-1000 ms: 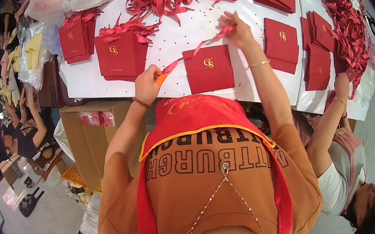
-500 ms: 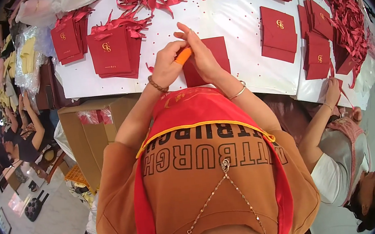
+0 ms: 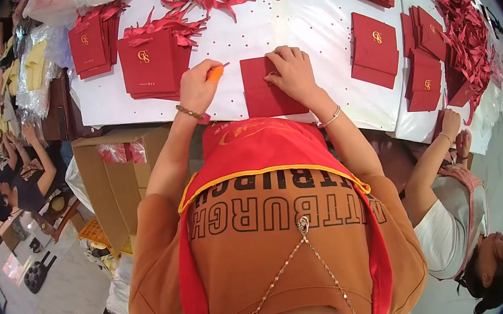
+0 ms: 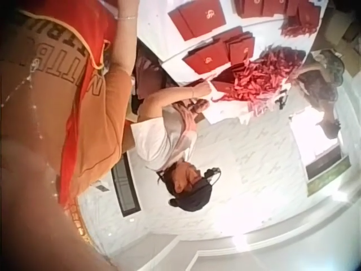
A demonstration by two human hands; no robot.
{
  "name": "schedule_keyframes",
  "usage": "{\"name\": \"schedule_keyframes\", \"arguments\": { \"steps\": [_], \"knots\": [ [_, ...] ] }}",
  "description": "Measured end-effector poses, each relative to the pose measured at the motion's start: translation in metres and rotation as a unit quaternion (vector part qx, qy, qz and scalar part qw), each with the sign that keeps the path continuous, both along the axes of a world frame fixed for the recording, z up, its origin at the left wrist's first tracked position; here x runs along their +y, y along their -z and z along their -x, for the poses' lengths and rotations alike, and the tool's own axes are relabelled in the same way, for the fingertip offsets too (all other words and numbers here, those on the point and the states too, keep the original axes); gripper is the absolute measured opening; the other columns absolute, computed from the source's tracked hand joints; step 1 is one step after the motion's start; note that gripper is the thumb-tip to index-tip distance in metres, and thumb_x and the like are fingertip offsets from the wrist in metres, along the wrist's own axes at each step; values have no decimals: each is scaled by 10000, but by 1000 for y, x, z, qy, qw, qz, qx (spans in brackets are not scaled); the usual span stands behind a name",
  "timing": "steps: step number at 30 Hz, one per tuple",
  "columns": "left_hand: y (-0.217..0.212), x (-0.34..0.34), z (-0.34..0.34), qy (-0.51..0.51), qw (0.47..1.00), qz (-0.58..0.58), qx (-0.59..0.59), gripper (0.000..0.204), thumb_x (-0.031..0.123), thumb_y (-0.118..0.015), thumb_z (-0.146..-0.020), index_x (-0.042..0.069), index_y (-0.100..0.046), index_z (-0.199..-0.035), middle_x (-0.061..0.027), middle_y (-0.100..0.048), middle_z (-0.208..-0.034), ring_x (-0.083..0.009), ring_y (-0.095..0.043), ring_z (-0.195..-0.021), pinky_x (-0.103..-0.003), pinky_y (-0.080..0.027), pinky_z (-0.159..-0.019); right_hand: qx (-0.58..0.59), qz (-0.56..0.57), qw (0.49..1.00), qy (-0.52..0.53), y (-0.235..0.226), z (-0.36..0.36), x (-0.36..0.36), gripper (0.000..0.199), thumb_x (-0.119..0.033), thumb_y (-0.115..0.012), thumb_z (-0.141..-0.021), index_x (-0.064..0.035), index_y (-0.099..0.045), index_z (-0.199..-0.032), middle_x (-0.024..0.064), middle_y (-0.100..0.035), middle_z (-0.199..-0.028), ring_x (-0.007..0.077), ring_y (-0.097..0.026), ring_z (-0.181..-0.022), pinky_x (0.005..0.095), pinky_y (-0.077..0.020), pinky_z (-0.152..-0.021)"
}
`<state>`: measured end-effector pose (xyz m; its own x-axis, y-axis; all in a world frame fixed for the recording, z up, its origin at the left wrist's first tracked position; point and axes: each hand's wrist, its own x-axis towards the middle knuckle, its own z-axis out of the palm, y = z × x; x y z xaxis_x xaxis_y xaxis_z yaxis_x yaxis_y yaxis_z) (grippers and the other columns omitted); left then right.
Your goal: Tying red ribbons onto red gift bags at a workstation.
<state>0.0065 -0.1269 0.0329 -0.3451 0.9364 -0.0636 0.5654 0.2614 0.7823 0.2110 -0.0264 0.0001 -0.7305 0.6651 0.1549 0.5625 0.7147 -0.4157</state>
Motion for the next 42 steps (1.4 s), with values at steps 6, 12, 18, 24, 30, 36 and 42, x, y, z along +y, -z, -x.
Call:
{"name": "schedule_keyframes", "arguments": {
  "steps": [6,12,18,24,30,36,42],
  "knots": [
    [20,15,-37,35,997,51,-39,150,160,-583,-755,30,-620,-819,-161,-620,-725,-294,-606,-661,-354,-460,-585,-89,51,995,-4,-20,3,3,362,-256,-730,-613,-106,-578,-904,58,-569,-900,250,-533,-869,373,-421,-713],
    [27,23,-51,19,995,87,-52,139,132,-596,-762,9,-622,-822,-106,-601,-632,-149,-544,-547,-270,-413,-514,-83,301,950,-7,-14,0,24,304,-285,-641,-720,-108,-615,-966,99,-647,-847,252,-609,-824,351,-456,-716],
    [27,30,-57,13,995,69,-73,165,186,-593,-738,38,-631,-800,-138,-614,-667,-250,-593,-599,-327,-452,-553,-76,423,903,14,-16,-1,30,317,-265,-641,-719,-145,-627,-1012,90,-648,-896,239,-610,-842,330,-456,-744],
    [32,34,-48,-6,976,134,-170,188,188,-631,-718,8,-634,-769,-114,-624,-659,-192,-597,-603,-301,-450,-552,-29,455,890,17,-19,-1,27,255,-119,-630,-740,-52,-617,-985,54,-629,-743,127,-574,-682,265,-441,-658],
    [17,38,-46,22,983,143,-113,184,182,-632,-713,4,-630,-758,-117,-615,-644,-193,-592,-596,-300,-449,-549,-33,451,892,23,-11,-3,27,316,-251,-650,-718,-153,-630,-1017,75,-635,-798,222,-599,-778,329,-445,-712],
    [10,37,-53,37,995,94,-13,145,153,-591,-714,15,-612,-754,-163,-607,-665,-298,-596,-622,-364,-461,-573,-33,443,894,55,-17,0,23,318,-247,-650,-715,-156,-634,-1019,75,-643,-831,227,-603,-796,337,-450,-721],
    [14,40,-52,54,998,41,-3,153,151,-611,-724,1,-604,-754,-138,-587,-610,-216,-567,-544,-314,-429,-517,-15,458,887,64,-6,0,23,335,-251,-648,-716,-167,-629,-1040,81,-649,-864,234,-608,-815,354,-458,-725]
  ]
}}
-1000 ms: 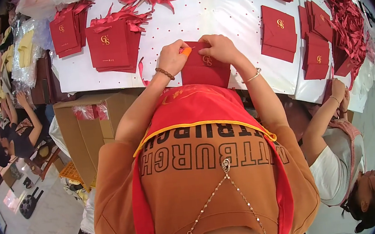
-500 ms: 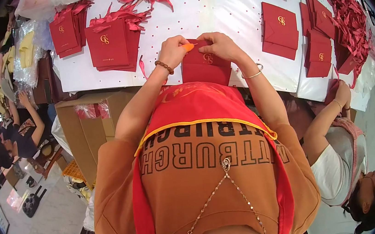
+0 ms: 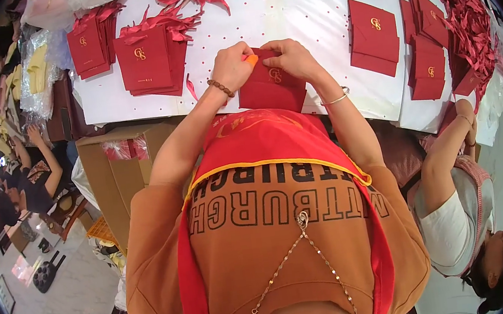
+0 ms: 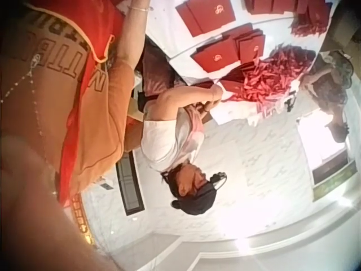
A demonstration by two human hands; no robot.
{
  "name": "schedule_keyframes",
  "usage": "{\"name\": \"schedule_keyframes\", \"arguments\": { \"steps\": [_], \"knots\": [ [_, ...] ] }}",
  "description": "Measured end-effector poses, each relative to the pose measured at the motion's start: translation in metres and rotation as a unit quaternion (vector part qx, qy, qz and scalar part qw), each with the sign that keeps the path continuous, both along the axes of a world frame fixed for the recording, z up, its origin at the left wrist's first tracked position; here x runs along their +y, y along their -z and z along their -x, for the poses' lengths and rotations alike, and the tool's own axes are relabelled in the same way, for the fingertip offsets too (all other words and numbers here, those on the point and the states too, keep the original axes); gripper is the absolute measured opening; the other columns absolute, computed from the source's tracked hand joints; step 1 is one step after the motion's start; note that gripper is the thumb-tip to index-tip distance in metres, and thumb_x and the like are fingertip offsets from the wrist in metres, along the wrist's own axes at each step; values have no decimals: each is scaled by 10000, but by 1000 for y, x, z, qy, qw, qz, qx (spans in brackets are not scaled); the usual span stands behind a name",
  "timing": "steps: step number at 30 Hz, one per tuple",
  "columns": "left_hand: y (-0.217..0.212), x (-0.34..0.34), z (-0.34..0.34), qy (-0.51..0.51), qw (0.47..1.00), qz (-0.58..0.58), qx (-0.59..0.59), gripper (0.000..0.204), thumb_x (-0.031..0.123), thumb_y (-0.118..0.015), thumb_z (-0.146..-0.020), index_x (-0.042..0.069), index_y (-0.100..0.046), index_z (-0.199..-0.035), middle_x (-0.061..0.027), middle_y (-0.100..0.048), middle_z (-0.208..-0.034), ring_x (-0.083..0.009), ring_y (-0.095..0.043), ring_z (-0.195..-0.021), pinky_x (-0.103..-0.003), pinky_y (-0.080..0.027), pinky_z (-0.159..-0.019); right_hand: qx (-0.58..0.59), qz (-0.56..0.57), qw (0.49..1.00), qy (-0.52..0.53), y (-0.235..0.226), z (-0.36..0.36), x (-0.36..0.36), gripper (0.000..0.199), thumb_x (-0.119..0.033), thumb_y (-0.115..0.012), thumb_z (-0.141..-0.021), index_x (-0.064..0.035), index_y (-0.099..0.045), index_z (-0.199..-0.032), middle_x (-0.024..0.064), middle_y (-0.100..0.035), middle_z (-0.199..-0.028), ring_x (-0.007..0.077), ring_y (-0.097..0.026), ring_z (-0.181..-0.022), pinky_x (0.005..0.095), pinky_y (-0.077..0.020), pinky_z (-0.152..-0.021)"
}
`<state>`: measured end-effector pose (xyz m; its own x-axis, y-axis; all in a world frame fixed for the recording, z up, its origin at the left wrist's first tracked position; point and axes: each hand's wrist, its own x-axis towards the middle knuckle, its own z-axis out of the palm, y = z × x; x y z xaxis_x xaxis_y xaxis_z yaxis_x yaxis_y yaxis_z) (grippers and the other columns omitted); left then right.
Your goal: Tying red ribbons onto red gift bags at a workstation.
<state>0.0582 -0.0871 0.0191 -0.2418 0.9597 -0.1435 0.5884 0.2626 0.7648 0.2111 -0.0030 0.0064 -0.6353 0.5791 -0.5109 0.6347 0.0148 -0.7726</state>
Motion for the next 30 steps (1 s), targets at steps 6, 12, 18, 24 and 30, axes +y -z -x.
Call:
{"name": "schedule_keyframes", "arguments": {
  "steps": [6,12,18,24,30],
  "knots": [
    [-2,-1,-4,-7,998,2,66,164,157,-620,-713,0,-605,-757,-141,-588,-611,-224,-570,-551,-319,-434,-525,-4,-95,995,-7,-5,1,-7,346,-257,-638,-726,-182,-616,-1063,87,-648,-893,249,-608,-845,364,-460,-748],
    [3,1,-2,-29,999,10,15,154,147,-626,-704,-3,-609,-734,-119,-593,-609,-193,-557,-534,-296,-435,-521,-23,-100,995,-7,-13,1,-10,326,-257,-627,-735,-187,-618,-1054,87,-647,-878,253,-604,-851,365,-457,-746],
    [5,3,2,-22,997,55,-57,142,134,-633,-703,-2,-616,-739,-94,-599,-612,-145,-554,-558,-278,-436,-527,-9,-91,996,-12,-12,-1,-9,323,-248,-617,-744,-182,-611,-1060,92,-644,-879,260,-602,-850,372,-455,-746],
    [-4,2,2,22,999,17,35,117,119,-599,-711,3,-590,-712,-130,-593,-621,-232,-580,-578,-323,-447,-548,-11,-155,986,-58,-14,0,-12,329,-245,-610,-747,-168,-600,-1067,106,-639,-904,277,-595,-865,383,-455,-751],
    [-13,-3,-11,104,976,-53,181,75,85,-522,-709,19,-549,-733,-179,-594,-678,-362,-570,-674,-432,-436,-588,-8,-144,988,-60,-13,-1,-12,334,-236,-600,-750,-158,-592,-1074,115,-639,-904,283,-594,-869,386,-454,-753]
  ]
}}
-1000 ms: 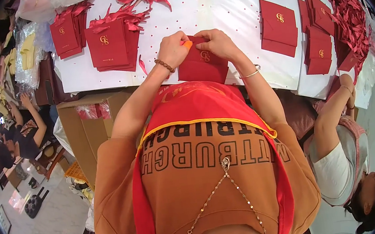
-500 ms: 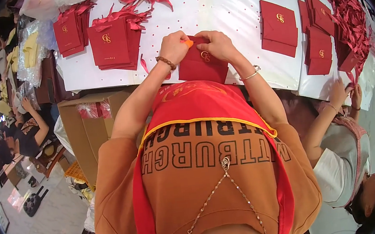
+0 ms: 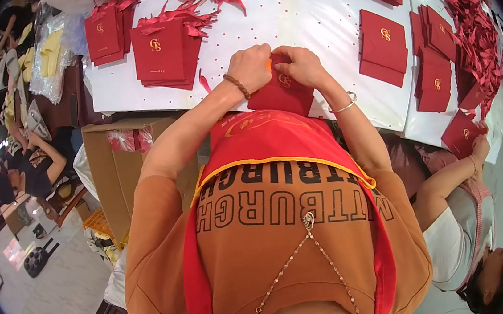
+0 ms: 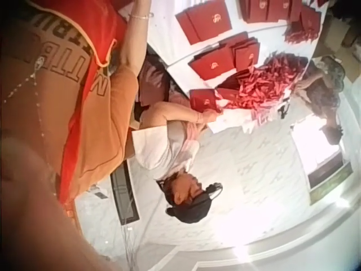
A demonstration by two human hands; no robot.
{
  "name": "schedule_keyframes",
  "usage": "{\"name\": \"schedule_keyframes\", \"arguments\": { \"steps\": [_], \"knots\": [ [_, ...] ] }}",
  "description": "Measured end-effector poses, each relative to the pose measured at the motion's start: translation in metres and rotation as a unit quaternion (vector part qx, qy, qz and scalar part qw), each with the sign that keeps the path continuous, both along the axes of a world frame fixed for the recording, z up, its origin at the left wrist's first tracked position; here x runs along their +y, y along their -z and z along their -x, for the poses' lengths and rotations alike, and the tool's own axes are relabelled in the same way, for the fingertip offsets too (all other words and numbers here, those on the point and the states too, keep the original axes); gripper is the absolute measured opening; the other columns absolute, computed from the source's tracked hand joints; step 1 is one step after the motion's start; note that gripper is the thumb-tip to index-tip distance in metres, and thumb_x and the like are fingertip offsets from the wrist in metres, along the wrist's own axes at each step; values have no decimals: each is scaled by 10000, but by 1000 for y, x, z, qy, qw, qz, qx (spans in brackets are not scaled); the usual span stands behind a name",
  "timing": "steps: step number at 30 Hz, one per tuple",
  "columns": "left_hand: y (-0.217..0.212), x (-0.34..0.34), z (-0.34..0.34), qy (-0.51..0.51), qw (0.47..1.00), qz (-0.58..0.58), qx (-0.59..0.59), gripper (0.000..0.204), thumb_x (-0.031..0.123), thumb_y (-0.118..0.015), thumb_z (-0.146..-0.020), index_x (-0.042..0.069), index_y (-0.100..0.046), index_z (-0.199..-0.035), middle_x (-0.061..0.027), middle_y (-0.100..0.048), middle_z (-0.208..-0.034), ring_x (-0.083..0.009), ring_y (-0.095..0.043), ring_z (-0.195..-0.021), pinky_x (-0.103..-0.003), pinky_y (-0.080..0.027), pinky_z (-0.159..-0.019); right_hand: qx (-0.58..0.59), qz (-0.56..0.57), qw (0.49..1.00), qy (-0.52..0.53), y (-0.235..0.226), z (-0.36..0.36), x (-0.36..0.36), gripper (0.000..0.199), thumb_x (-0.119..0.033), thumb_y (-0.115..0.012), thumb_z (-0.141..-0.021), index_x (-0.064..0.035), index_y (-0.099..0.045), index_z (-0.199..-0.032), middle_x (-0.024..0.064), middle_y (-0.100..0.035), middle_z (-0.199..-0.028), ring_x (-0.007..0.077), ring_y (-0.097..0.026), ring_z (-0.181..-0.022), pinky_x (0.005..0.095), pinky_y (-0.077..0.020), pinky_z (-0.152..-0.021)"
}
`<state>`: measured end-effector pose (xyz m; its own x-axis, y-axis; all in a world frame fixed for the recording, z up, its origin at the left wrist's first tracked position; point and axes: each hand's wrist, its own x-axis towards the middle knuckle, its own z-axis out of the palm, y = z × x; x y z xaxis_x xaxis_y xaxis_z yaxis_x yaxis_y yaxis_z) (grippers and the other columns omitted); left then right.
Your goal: Tying red ribbons onto red gift bags at a workstation.
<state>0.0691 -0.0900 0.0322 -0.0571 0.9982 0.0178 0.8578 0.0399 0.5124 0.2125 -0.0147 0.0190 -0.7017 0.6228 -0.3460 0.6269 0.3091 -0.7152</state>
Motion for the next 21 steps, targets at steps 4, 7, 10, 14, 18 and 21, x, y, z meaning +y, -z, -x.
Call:
{"name": "schedule_keyframes", "arguments": {
  "steps": [4,7,10,14,18,21],
  "knots": [
    [9,9,20,-110,946,171,-254,134,142,-606,-701,8,-598,-706,-159,-609,-668,-278,-593,-614,-356,-457,-574,-21,-2,1000,-10,-10,2,-2,337,-237,-596,-751,-154,-587,-1078,114,-638,-911,285,-593,-873,388,-453,-755],
    [12,7,20,-86,965,140,-203,138,145,-628,-693,9,-607,-706,-161,-612,-676,-264,-593,-604,-327,-460,-561,-44,-5,999,-14,-8,5,-3,336,-243,-592,-753,-156,-584,-1078,111,-639,-910,286,-593,-872,390,-453,-755],
    [-2,0,9,-15,996,75,-50,116,117,-602,-700,18,-570,-750,-160,-603,-698,-297,-594,-628,-362,-462,-554,-14,-13,1000,-11,-8,5,-2,326,-245,-590,-752,-153,-590,-1064,107,-639,-912,289,-593,-874,394,-453,-752],
    [1,-3,4,70,996,-1,60,132,91,-569,-705,38,-503,-806,-148,-587,-732,-334,-587,-666,-432,-457,-564,-43,10,999,-14,-10,8,-1,318,-241,-593,-746,-155,-597,-1052,105,-637,-924,290,-590,-881,394,-453,-752],
    [10,-4,11,63,996,-8,55,105,94,-576,-710,23,-539,-777,-152,-597,-720,-309,-592,-645,-394,-460,-557,3,22,1000,-4,-3,4,0,322,-241,-593,-744,-158,-596,-1056,107,-635,-930,294,-589,-883,394,-454,-756],
    [11,0,17,-45,978,139,-151,119,112,-605,-723,-7,-602,-728,-126,-612,-672,-203,-575,-587,-300,-441,-541,-17,1,1000,-11,-7,6,-2,329,-240,-592,-746,-159,-591,-1065,108,-633,-936,297,-588,-882,396,-456,-755]
  ]
}}
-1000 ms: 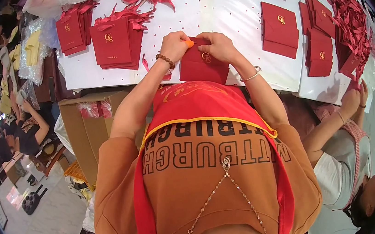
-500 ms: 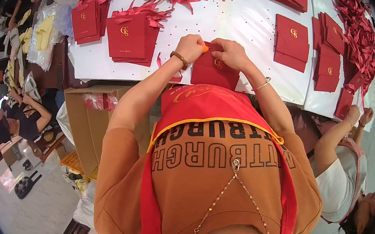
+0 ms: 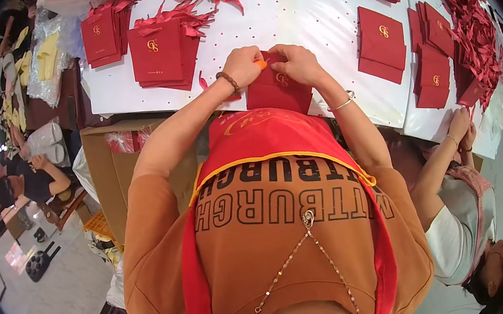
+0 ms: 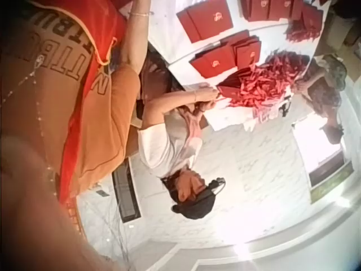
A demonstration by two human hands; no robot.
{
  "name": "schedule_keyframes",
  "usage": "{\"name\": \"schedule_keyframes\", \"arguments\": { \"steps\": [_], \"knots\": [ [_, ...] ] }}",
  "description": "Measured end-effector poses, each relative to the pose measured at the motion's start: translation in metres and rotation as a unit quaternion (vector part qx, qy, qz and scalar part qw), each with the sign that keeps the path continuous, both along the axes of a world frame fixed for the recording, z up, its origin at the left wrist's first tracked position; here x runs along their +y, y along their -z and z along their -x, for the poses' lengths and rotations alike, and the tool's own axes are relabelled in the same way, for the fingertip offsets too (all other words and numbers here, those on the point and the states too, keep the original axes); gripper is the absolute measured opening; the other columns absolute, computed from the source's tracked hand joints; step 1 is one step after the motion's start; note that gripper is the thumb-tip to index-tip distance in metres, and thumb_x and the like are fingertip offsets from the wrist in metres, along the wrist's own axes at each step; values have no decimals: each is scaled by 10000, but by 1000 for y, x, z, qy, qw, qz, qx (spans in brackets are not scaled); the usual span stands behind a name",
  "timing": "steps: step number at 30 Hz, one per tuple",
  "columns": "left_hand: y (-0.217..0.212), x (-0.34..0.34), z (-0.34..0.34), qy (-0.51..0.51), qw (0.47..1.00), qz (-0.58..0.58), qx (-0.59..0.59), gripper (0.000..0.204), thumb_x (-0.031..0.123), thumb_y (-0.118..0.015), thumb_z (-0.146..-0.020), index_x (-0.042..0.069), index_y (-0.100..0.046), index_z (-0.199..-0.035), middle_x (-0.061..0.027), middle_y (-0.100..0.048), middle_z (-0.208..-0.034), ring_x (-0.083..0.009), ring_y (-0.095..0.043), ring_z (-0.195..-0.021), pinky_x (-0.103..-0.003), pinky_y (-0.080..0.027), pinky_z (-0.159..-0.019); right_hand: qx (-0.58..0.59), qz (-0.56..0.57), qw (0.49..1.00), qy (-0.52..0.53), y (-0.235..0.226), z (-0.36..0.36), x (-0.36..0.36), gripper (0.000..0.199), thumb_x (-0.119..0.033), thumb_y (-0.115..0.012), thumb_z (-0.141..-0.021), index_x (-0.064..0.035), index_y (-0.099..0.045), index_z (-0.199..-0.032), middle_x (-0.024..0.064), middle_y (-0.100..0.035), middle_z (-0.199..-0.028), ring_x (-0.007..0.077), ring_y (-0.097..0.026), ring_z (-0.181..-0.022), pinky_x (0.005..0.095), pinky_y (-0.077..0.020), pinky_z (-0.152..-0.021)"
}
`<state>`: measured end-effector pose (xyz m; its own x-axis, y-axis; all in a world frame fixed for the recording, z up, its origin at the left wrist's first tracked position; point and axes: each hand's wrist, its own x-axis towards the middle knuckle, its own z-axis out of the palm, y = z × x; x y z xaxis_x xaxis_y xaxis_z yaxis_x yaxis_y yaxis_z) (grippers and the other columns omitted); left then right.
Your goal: Tying red ribbons onto red gift bags at a workstation.
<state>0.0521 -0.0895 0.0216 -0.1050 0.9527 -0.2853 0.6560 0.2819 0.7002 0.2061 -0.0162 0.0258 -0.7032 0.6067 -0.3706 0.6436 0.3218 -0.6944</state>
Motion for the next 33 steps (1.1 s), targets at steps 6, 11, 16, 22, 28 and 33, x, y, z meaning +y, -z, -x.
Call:
{"name": "schedule_keyframes", "arguments": {
  "steps": [6,11,16,22,28,33],
  "knots": [
    [8,2,4,-53,990,74,-111,91,95,-584,-758,4,-591,-753,-43,-578,-619,-124,-532,-544,-265,-416,-500,4,-39,999,4,-1,-4,-4,326,-234,-591,-750,-162,-589,-1068,113,-637,-901,296,-594,-856,394,-460,-739],
    [-12,2,-5,-120,964,144,-188,102,103,-567,-773,3,-570,-760,-59,-579,-616,-152,-540,-528,-274,-423,-502,5,-50,999,8,-2,-4,-5,314,-223,-586,-750,-156,-590,-1057,111,-640,-868,292,-598,-837,397,-461,-723],
    [3,-5,-7,10,994,-87,67,115,105,-548,-765,-10,-535,-772,-160,-591,-655,-304,-571,-564,-369,-452,-525,15,-62,998,-1,-2,-3,-6,302,-211,-579,-752,-144,-590,-1047,112,-639,-865,295,-598,-831,402,-461,-716],
    [-15,-4,-7,142,962,-137,191,91,60,-518,-735,0,-480,-792,-200,-562,-703,-369,-565,-655,-462,-440,-576,7,-89,996,-23,-7,-1,-7,298,-201,-579,-748,-142,-594,-1039,104,-644,-818,298,-604,-787,405,-466,-692],
    [-8,1,-5,64,989,-122,54,60,22,-500,-746,10,-528,-797,-201,-587,-687,-368,-580,-661,-414,-463,-586,-8,-73,997,-11,-5,1,-6,306,-202,-588,-743,-144,-593,-1043,112,-644,-821,298,-605,-787,402,-466,-689],
    [-8,-4,-8,40,991,-123,43,67,22,-498,-755,17,-540,-807,-194,-598,-694,-356,-589,-664,-392,-471,-593,0,-33,999,6,-9,1,-6,299,-216,-597,-741,-143,-600,-1031,116,-639,-887,290,-593,-854,395,-453,-738]
  ]
}}
